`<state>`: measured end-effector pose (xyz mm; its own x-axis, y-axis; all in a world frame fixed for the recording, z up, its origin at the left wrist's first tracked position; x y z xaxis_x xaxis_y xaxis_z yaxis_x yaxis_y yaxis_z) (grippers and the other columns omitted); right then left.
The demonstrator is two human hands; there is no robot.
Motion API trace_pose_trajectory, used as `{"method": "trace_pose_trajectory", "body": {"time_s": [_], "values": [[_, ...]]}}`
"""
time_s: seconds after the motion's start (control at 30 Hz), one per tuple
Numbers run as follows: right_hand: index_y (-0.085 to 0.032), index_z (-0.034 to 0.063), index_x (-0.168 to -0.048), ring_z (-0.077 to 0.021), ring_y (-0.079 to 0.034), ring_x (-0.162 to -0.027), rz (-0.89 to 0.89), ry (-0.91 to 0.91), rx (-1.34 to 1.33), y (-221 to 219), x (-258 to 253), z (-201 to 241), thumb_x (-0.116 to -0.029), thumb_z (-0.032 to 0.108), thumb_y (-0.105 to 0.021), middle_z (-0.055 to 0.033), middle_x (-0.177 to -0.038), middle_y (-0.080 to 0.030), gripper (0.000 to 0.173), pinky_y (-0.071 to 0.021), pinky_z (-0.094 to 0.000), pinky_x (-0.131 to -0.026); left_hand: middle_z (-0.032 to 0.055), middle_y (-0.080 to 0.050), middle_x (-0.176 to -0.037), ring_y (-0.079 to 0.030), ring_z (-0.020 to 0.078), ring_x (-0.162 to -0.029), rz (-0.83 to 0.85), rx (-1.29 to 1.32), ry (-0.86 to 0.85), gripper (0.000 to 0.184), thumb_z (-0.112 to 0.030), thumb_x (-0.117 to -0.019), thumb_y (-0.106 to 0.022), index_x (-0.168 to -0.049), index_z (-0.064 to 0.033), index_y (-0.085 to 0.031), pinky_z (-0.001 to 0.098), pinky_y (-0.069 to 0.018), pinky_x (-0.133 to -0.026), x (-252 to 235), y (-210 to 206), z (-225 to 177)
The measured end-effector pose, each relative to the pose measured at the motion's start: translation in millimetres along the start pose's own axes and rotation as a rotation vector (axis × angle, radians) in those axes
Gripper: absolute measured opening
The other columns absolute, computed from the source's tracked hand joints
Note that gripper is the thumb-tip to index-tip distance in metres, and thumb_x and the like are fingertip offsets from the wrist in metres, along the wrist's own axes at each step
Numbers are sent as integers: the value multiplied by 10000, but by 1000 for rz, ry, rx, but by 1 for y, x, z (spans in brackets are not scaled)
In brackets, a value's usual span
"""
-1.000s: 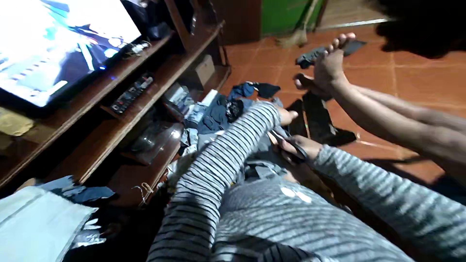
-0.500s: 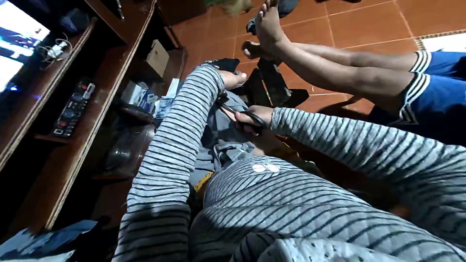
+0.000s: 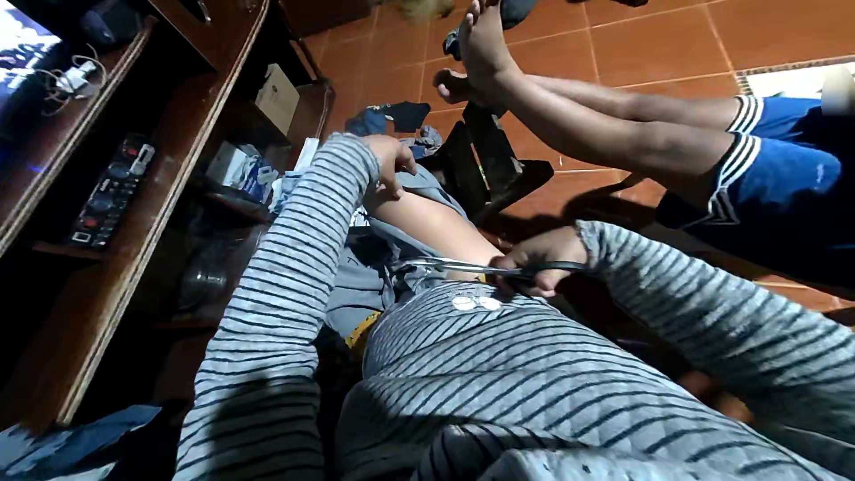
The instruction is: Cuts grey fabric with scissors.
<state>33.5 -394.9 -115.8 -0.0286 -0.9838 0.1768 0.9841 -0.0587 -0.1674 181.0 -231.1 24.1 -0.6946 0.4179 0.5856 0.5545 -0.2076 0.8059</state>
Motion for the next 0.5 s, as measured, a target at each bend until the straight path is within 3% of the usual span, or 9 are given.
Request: {"method": "trace_pose_trajectory", "body": {"time_s": [0.07,0.13,0.27,0.33,0.43,0.5], "values": [[-641,139,-1057,-32,-620,-594,-49,29,-95,0,25,-5,-772,709,-736,56,-766,-646,644,-515,-184,-530,156,-706,-1233,-622,368,-1225,-171,21,-113,314,-175,-888,-795,-1187,-92,-747,615,-402,-1092,-4,-3,8],[-634,142,-1095,-46,-639,-624,-167,84,-153,7,45,-3,-746,771,-715,57,-790,-655,724,-537,-198,-570,146,-737,-1144,-660,350,-1156,-310,48,-166,208,-225,-967,-701,-1081,-64,-769,592,-436,-1063,-4,-4,15],[-609,156,-1163,-32,-673,-683,-248,329,-307,20,59,18,-852,703,-664,65,-857,-678,631,-572,-166,-638,235,-700,-1146,-662,390,-1142,-492,175,-87,274,-172,-1061,-533,-1172,35,-675,576,-467,-1047,2,7,19],[-615,182,-1155,-31,-678,-672,-292,362,-299,31,63,30,-816,730,-676,86,-817,-680,648,-572,-170,-643,279,-655,-1229,-641,378,-1183,-719,311,-74,319,-128,-1082,-455,-1252,99,-602,518,-469,-1066,27,42,33],[-622,181,-1151,-48,-665,-657,-383,373,-262,45,74,29,-800,760,-665,80,-795,-665,678,-573,-199,-633,221,-634,-1240,-631,163,-1112,-996,451,-34,363,-148,-1101,-372,-1330,100,-507,317,-494,-997,101,113,67],[-632,183,-1149,-57,-653,-636,-464,355,-262,53,79,22,-802,762,-662,78,-766,-653,676,-571,-221,-625,96,-655,-1114,-615,20,-979,-1112,455,57,345,-204,-1104,-411,-1263,51,-582,237,-507,-916,162,153,90]]}}
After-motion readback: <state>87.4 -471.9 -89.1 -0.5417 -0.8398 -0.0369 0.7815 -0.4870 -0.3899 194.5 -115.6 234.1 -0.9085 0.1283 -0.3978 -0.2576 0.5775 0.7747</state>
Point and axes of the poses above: each hand's wrist, its own x-axis away from the middle knuckle, its own y-axis out of the back of the hand, z = x × y, the point moved 9 cm from there along -x, towards the middle knuckle
